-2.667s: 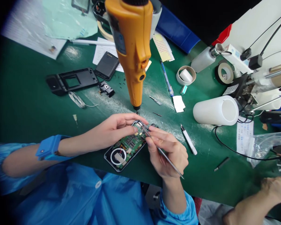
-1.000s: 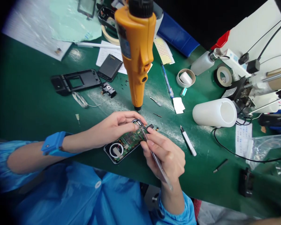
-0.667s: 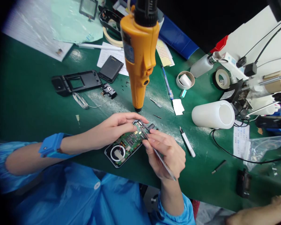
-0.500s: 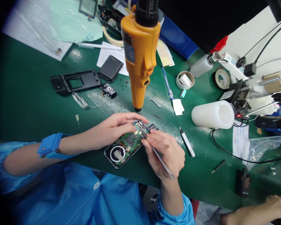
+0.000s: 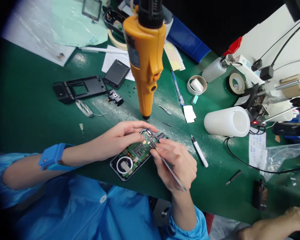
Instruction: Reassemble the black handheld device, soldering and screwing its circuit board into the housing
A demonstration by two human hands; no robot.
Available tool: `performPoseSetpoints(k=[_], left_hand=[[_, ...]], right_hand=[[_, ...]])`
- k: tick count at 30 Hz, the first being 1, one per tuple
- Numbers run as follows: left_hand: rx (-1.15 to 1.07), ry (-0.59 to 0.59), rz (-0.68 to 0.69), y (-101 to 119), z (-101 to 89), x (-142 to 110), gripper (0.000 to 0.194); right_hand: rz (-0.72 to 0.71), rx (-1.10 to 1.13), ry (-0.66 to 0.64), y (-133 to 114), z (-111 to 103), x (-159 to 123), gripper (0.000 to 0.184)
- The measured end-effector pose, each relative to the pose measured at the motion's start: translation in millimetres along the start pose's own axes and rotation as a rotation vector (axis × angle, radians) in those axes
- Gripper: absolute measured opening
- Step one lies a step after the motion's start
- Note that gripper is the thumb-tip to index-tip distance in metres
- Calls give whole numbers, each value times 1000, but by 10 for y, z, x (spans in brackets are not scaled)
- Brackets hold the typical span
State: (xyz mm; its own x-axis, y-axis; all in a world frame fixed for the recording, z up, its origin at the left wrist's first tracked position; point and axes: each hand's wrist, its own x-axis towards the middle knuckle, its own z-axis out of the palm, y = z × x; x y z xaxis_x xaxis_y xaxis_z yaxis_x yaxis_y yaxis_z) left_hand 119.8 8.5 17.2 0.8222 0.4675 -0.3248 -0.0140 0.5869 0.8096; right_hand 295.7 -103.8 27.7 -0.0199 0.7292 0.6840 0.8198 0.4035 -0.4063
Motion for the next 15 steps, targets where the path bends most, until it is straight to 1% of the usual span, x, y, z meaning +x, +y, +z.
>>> performPoseSetpoints(k=[5, 11, 15], left_hand=[[17, -7, 26, 0, -10, -1, 31], [-11, 3, -2, 21, 8, -16, 30], [7, 4, -25, 18, 16, -23, 31]], right_hand=[[-6, -10, 18, 4, 4, 9, 18], [24, 16, 9, -4, -7, 3, 16], [31, 40, 34, -9, -5, -2, 15]])
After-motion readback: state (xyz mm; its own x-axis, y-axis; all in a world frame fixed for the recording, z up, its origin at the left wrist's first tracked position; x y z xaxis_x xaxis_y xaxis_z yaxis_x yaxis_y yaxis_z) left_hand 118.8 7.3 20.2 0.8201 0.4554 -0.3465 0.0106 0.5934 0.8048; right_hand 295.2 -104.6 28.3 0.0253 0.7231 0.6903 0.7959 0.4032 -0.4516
